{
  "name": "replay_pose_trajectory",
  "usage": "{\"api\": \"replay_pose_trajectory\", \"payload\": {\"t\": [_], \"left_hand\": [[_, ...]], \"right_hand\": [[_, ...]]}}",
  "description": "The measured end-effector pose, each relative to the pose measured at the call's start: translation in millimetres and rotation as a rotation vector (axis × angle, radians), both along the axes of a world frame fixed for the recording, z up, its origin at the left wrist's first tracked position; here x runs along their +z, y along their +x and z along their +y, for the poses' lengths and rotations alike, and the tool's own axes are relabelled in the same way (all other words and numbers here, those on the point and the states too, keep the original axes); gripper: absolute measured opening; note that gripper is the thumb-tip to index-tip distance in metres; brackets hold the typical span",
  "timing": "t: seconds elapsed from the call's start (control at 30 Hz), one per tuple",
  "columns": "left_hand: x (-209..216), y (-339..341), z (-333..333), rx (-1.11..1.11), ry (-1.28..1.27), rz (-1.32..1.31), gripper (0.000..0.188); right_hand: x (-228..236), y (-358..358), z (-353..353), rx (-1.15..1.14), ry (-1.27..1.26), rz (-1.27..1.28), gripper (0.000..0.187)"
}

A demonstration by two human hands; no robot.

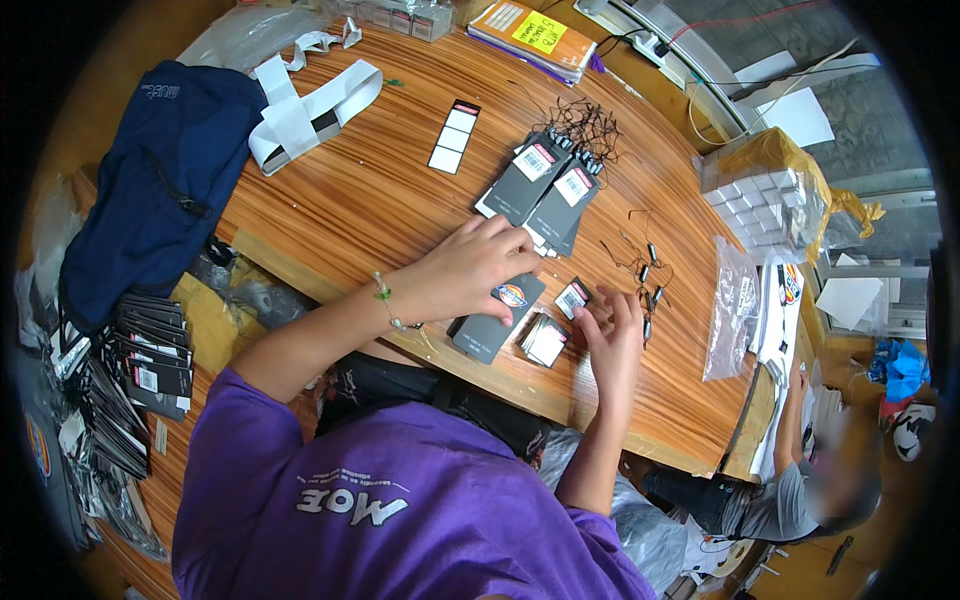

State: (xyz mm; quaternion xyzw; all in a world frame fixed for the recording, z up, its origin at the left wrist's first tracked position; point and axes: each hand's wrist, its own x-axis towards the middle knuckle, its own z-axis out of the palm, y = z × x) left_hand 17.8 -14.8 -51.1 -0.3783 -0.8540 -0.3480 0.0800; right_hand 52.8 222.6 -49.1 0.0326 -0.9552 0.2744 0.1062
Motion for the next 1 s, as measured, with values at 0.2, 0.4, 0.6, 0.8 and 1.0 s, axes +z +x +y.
{"api": "replay_pose_trajectory", "payload": {"t": [0.2, 0.4, 0.6, 0.8, 1.0], "left_hand": [[4.4, -4.9, 2.7, -0.050, 0.342, -0.756, 0.033], [-10.3, -10.5, -0.4, -0.096, 0.622, -0.798, 0.022], [-5.1, -9.7, 1.6, -0.084, 0.719, -1.014, 0.019], [3.0, 3.5, 9.2, -0.135, 0.809, -0.976, 0.018], [16.0, -0.8, 4.2, -0.013, 0.807, -0.983, 0.020]], "right_hand": [[-20.5, -12.0, 11.1, -0.026, -0.024, -0.143, 0.039], [-32.5, -11.2, 14.9, -0.084, -0.771, -0.155, 0.024], [-2.5, 8.4, -13.4, 0.030, -0.967, -0.116, 0.017], [9.1, 11.7, -58.5, 0.093, -0.584, 0.039, 0.036], [-4.2, -26.2, -12.5, -0.003, -0.484, 0.157, 0.026]]}}
